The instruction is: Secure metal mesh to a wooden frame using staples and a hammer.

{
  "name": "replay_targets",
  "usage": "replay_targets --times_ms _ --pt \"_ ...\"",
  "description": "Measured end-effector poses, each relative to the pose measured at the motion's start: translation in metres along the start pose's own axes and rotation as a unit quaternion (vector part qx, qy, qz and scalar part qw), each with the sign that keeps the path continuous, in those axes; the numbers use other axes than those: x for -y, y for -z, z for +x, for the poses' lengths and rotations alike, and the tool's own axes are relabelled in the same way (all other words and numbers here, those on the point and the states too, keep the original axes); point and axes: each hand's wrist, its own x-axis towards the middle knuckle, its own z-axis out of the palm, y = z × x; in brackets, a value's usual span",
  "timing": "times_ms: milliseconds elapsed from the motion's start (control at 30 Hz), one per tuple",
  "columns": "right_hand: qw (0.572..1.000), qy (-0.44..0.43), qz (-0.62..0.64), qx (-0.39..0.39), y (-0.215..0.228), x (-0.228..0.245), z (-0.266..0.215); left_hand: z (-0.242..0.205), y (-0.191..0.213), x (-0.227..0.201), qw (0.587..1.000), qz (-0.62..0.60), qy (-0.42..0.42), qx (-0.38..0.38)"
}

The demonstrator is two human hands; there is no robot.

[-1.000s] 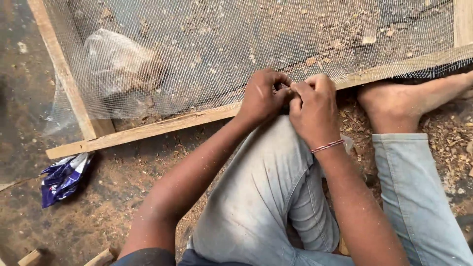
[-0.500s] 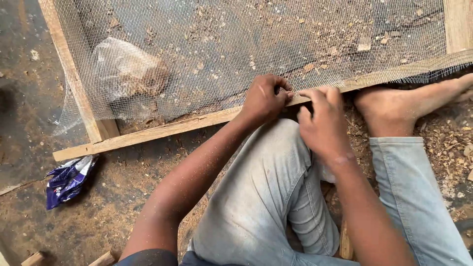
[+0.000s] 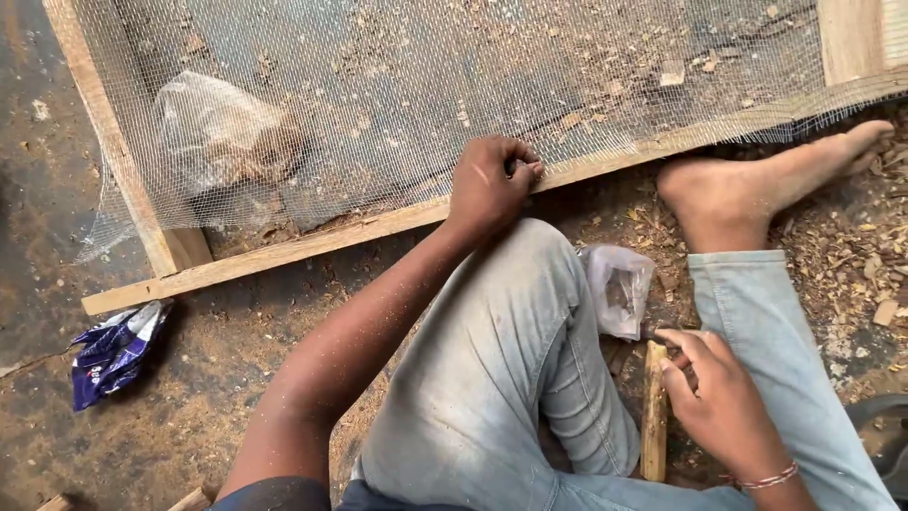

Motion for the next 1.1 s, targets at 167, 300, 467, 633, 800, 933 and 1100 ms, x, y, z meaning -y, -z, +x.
replay_targets --times_ms 167,300,467,633,800,933,1100 --pt "1.0 0.015 0.016 -0.011 -0.019 -0.026 0.005 -0.006 -0.007 0.01 0.995 0.084 -0.051 -0.018" --pt "0.998 -0.018 -0.065 0.015 -0.03 -0.019 0.015 -0.009 -0.008 0.012 0.989 0.112 -0.091 -0.021" --pt "0.964 -0.092 -0.248 0.035 -0.049 -0.017 0.018 -0.013 -0.012 0.023 0.986 0.136 -0.095 -0.014" --pt "0.964 -0.124 -0.237 0.016 -0.068 -0.022 0.012 -0.016 -0.005 0.018 0.985 0.147 -0.087 -0.016" --pt "0.956 -0.163 -0.237 0.059 -0.08 -0.047 0.009 -0.019 -0.005 0.019 0.987 0.129 -0.098 -0.026" --pt "0.981 -0.189 0.006 0.047 -0.04 -0.02 0.0 -0.019 -0.004 0.015 0.988 0.128 -0.082 -0.029" --pt "0.923 -0.105 0.369 0.035 0.046 0.087 0.024 -0.023 0.002 0.004 0.988 0.138 -0.058 -0.04"
